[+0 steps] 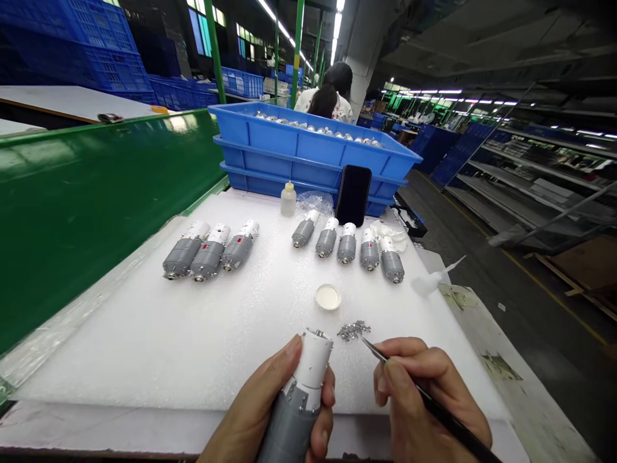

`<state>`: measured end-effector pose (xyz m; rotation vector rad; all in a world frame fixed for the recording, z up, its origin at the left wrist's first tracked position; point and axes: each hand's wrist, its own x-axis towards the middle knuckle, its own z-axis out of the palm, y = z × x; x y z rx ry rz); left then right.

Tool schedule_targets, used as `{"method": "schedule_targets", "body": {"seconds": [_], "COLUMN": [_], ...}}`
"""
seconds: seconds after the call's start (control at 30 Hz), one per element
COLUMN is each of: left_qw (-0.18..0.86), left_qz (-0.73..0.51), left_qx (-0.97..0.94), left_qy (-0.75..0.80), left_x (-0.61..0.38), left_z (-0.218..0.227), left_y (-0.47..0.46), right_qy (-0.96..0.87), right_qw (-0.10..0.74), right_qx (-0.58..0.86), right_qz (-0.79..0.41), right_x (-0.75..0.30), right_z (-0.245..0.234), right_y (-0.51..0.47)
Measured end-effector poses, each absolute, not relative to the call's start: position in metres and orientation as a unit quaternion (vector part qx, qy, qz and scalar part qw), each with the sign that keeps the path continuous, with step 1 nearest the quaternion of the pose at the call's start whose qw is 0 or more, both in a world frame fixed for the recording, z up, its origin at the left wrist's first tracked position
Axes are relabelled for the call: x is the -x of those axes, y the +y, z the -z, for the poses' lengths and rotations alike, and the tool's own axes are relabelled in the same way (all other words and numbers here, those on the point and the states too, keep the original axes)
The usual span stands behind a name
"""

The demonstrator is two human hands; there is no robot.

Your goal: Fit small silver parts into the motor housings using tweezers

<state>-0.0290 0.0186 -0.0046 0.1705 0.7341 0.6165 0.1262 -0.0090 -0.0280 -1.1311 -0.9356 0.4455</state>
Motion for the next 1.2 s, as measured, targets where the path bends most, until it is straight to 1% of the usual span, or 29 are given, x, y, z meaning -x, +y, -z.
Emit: {"method": "schedule_targets", "body": {"seconds": [0.1,0.23,0.3,0.43,0.6,0.8,0.97,1.1,1.2], "left_qw": [0.881,0.832,0.809,0.799,0.783,0.745,0.729,0.742,0.756], "left_qz": [-0.305,-0.347,-0.354,-0.346,-0.34,-0.336,-0.352,-0.367,-0.379], "left_qx": [-0.101,-0.218,-0.258,-0.266,-0.248,-0.302,-0.306,-0.274,-0.213], "left_qy": [0.347,0.375,0.392,0.414,0.458,0.49,0.502,0.489,0.489], "left_x": [0.03,0.034,0.035,0.031,0.026,0.023,0.021,0.016,0.01], "left_z": [0.005,0.009,0.012,0.014,0.005,0.005,0.008,0.009,0.005], "left_y": [0.02,0.026,0.03,0.031,0.026,0.025,0.023,0.021,0.019], "right_qy": [-0.459,-0.546,-0.572,-0.598,-0.617,-0.635,-0.645,-0.67,-0.704], "right_qw": [0.689,0.584,0.549,0.512,0.477,0.461,0.482,0.521,0.532], "right_qx": [0.527,0.566,0.57,0.577,0.584,0.581,0.564,0.514,0.465], "right_qz": [-0.19,-0.203,-0.215,-0.219,-0.227,-0.217,-0.185,-0.125,-0.067], "right_x": [-0.139,-0.158,-0.163,-0.163,-0.163,-0.165,-0.165,-0.158,-0.151], "right_z": [0.03,0.032,0.035,0.044,0.046,0.046,0.043,0.031,0.023], "right_y": [-0.006,0.003,0.007,0.013,0.015,0.018,0.014,-0.003,-0.016]}}
